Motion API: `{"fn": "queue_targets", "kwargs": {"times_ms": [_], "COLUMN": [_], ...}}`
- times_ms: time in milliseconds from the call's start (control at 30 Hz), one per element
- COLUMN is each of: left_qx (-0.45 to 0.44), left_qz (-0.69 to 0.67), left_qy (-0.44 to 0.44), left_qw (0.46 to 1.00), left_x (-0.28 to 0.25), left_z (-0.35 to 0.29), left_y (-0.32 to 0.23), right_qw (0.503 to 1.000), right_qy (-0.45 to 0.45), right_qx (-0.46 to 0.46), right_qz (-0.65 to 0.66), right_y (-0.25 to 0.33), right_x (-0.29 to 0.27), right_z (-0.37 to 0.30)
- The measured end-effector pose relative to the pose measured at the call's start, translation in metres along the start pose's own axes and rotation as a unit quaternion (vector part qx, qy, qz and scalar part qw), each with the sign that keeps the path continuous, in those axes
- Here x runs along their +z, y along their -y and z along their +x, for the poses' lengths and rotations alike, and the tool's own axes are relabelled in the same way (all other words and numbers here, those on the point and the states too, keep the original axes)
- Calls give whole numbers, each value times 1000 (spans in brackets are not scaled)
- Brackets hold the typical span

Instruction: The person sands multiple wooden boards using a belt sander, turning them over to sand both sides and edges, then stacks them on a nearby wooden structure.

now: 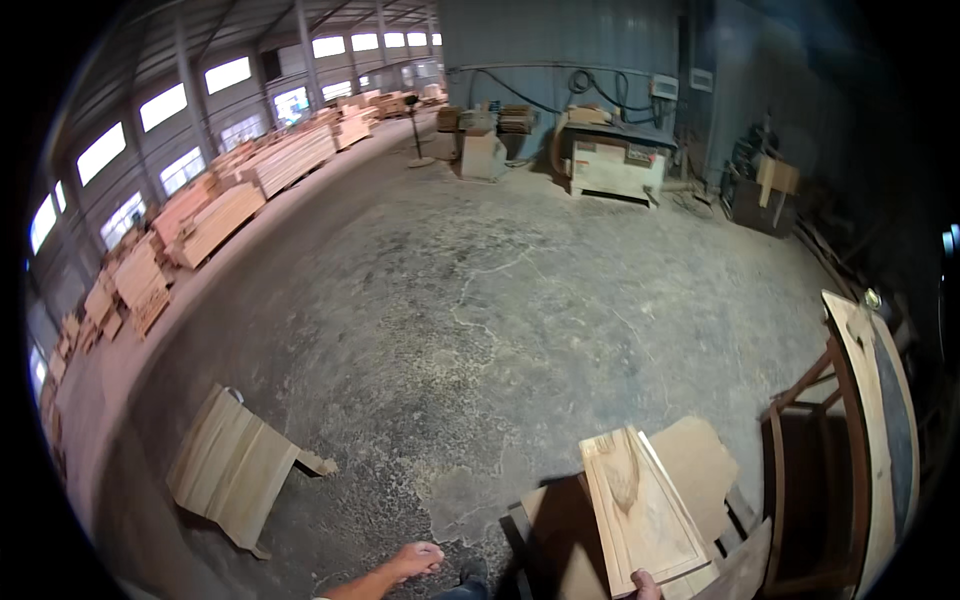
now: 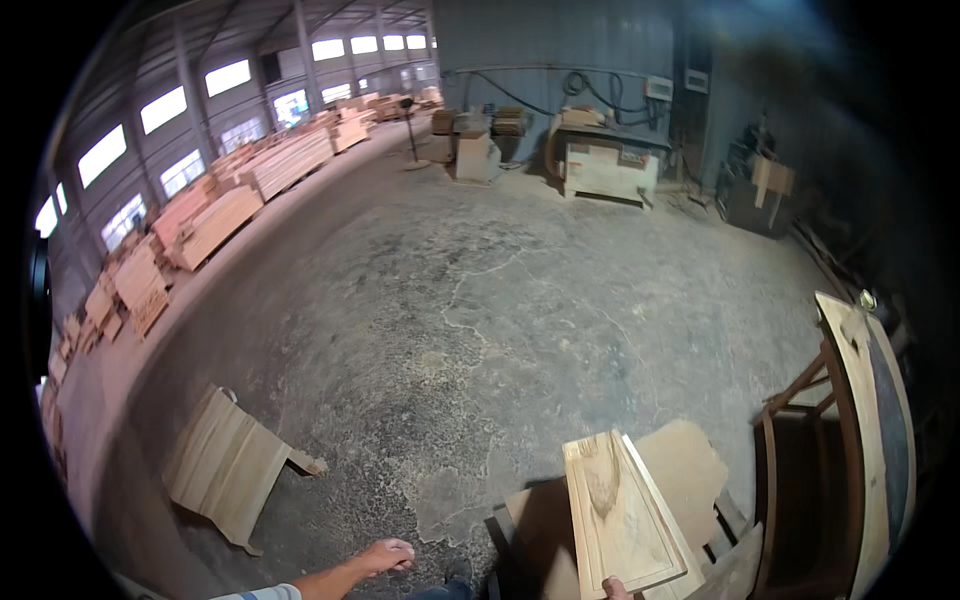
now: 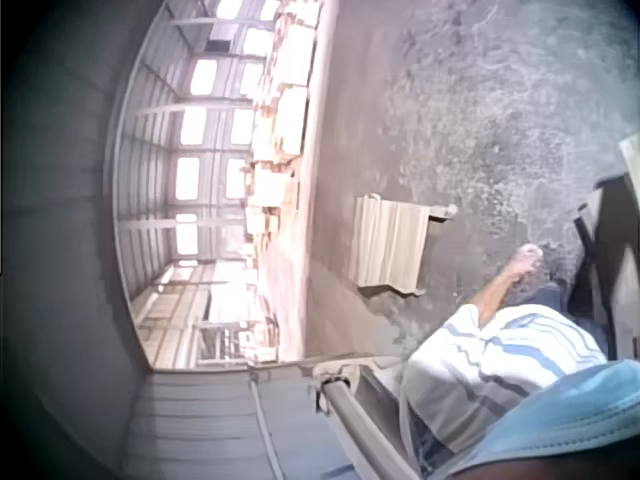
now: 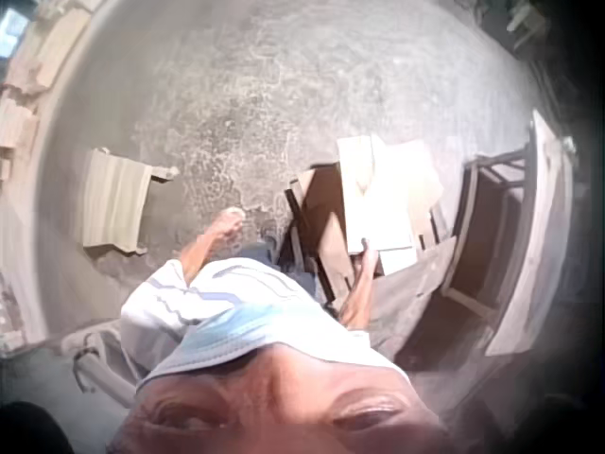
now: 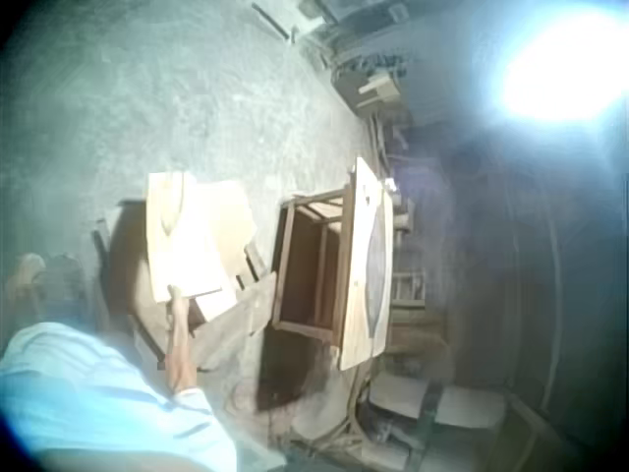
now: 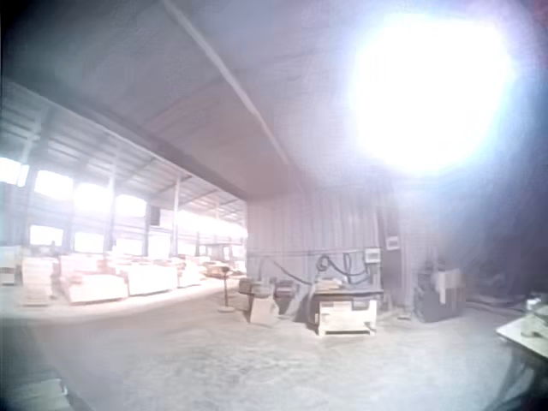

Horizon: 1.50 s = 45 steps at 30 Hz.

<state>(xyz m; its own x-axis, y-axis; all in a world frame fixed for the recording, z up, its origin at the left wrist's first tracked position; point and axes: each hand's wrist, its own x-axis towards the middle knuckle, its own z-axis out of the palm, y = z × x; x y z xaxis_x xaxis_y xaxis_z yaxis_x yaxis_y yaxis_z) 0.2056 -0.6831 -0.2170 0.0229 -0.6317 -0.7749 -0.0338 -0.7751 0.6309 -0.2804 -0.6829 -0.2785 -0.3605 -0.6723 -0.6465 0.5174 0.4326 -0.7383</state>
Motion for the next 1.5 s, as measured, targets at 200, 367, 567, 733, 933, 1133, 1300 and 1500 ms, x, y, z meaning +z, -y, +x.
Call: {"fn": "queue_targets", "kwargs": {"times_ms": [200, 367, 567, 733, 933, 1133, 1300, 1500], "left_qx": [-36, -39, -115, -119, 187, 416, 408, 398], "left_qz": [-109, -280, -291, -495, -628, -636, -652, -662], "left_qy": [-70, -126, -59, -144, -65, -164, -251, -350], "left_qw": [991, 951, 948, 848, 753, 629, 587, 530], "left_x": [-80, -96, -53, -52, -78, -98, -117, -83], "left_z": [-10, -1, 30, 100, 23, -59, -106, -166], "left_y": [45, 61, -8, 51, 41, -50, -58, -64], "right_qw": [995, 971, 965, 946, 708, 637, 779, 846], "right_qy": [12, 141, 155, 225, 500, 593, 542, 443], "right_qx": [-13, -24, -11, 20, -32, -3, -85, -212], "right_qz": [-99, -192, -212, -234, -498, -492, -304, -209], "right_y": [82, 116, 112, 110, 167, 179, 166, 110], "right_x": [141, 197, 246, 282, 321, 315, 308, 291], "right_z": [-78, -150, -213, -249, -277, -236, -220, -178]}}
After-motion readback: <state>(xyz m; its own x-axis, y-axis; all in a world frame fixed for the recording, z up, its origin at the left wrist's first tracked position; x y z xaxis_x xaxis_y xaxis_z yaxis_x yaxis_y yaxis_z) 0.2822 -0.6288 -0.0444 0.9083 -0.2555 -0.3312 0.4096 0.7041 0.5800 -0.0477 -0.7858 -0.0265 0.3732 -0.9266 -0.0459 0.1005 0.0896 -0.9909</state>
